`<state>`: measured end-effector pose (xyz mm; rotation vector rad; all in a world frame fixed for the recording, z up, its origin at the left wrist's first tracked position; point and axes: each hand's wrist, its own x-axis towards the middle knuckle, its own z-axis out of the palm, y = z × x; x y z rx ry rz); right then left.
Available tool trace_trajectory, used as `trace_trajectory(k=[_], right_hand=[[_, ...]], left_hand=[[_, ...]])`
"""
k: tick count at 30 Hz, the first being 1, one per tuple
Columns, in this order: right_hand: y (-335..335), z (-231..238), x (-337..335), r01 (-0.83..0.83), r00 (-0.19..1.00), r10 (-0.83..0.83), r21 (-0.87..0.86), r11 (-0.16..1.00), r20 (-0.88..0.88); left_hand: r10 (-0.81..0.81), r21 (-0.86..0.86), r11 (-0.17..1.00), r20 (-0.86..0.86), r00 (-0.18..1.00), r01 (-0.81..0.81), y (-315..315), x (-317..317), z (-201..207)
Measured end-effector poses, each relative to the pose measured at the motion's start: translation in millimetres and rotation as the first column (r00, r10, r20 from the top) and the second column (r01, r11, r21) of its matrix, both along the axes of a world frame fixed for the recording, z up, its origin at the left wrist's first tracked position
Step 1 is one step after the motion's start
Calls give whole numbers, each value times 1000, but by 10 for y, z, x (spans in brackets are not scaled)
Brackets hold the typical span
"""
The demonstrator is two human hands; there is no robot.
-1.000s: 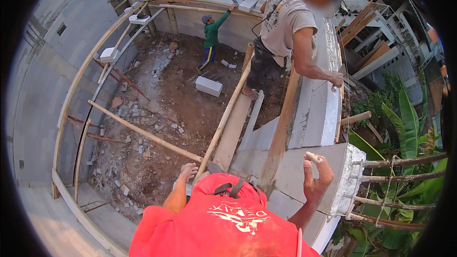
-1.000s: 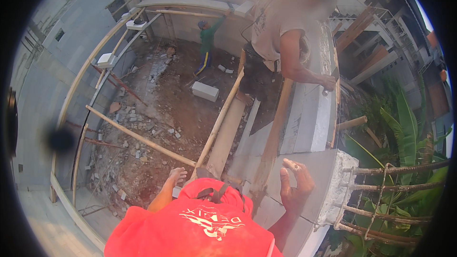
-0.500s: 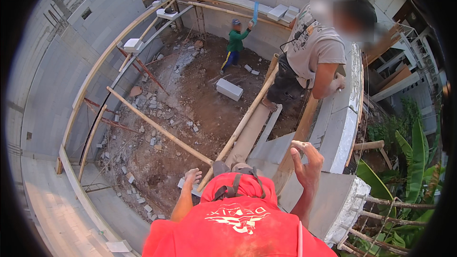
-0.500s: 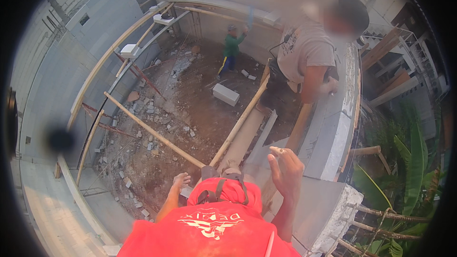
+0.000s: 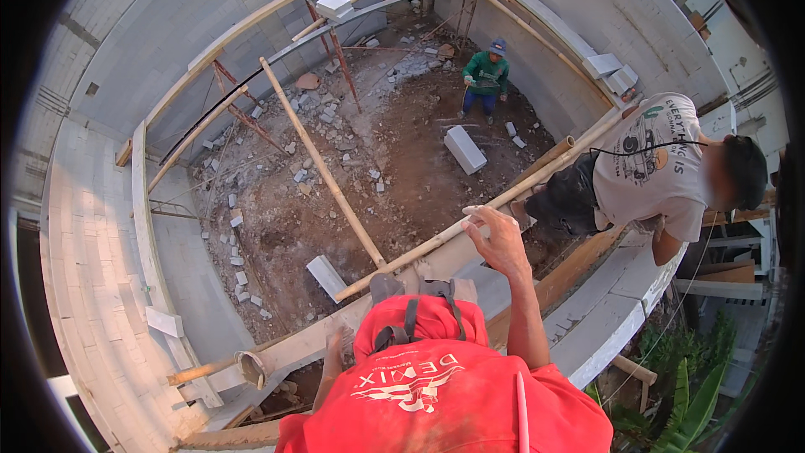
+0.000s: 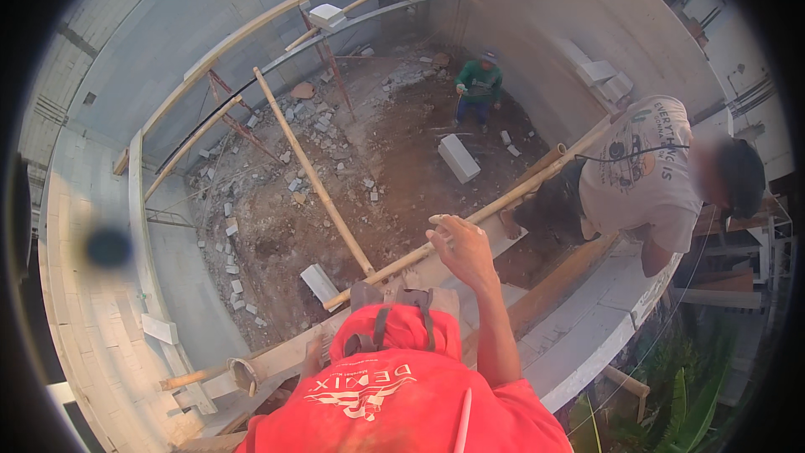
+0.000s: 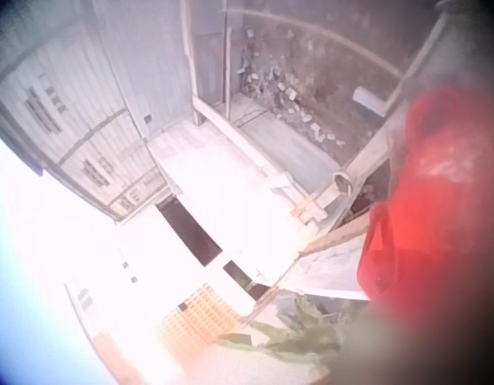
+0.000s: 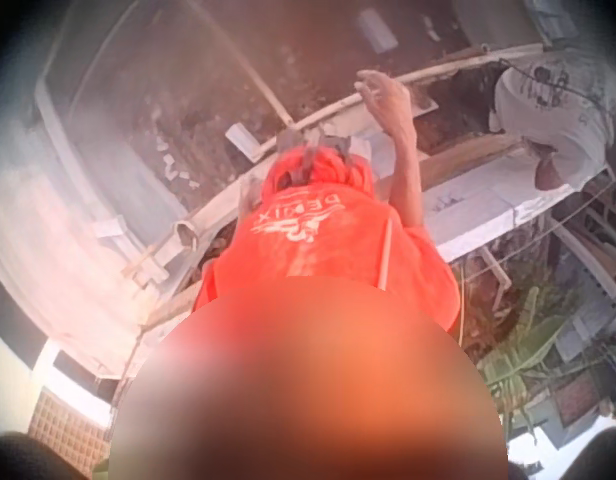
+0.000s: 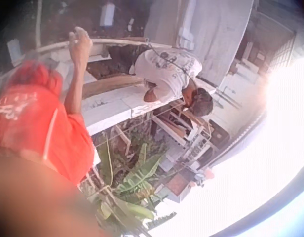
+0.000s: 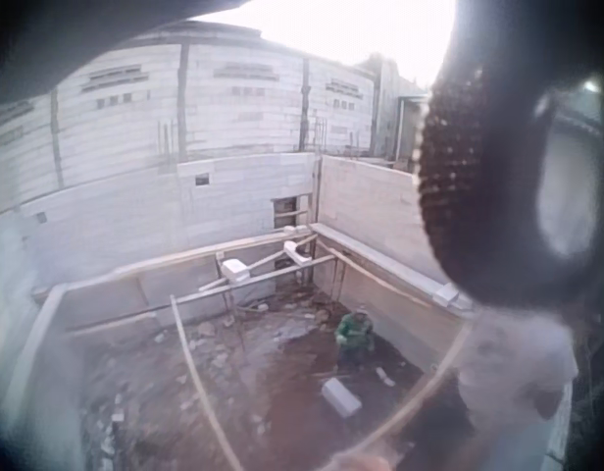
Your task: The person measures and cuts a white block using a tape measure and hand saw. They then apply mortar to the block and place it on a curved wall, adjusting its position to fit.
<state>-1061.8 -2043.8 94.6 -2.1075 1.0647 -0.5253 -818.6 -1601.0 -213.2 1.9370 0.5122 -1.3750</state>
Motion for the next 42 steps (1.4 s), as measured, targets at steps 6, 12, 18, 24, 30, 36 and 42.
trace_trajectory(k=[6, 12, 18, 24, 30, 36, 42], right_hand=[[-421, -1237, 269, -58, 953, 125, 242, 969, -274], [-704, -2834, 250, -43, 802, 275, 407, 912, -530], [-864, -4278, 43, 38, 684, 332, 486, 873, -650], [-1022, -5327, 85, 131, 632, 317, 501, 856, -707], [-1149, -6155, 521, 113, 626, 309, 475, 873, -716], [-1257, -6889, 1018, 133, 606, 306, 472, 872, -735], [-1372, -7339, 1367, 64, 620, 301, 429, 901, -725]], left_hand=[[137, 28, 990, 5, 991, -137, 284, -497, -5], [61, 62, 996, -5, 998, -61, 77, -693, 228], [85, 24, 996, 63, 994, -87, -79, -638, 307], [-12, 117, 993, 11, 1000, 11, -70, -681, 52], [-9, 176, 984, -70, 998, 21, -57, -873, -370], [58, 191, 981, -138, 989, -31, -171, -1076, -774], [84, 145, 988, -176, 981, -59, -339, -1180, -968]])
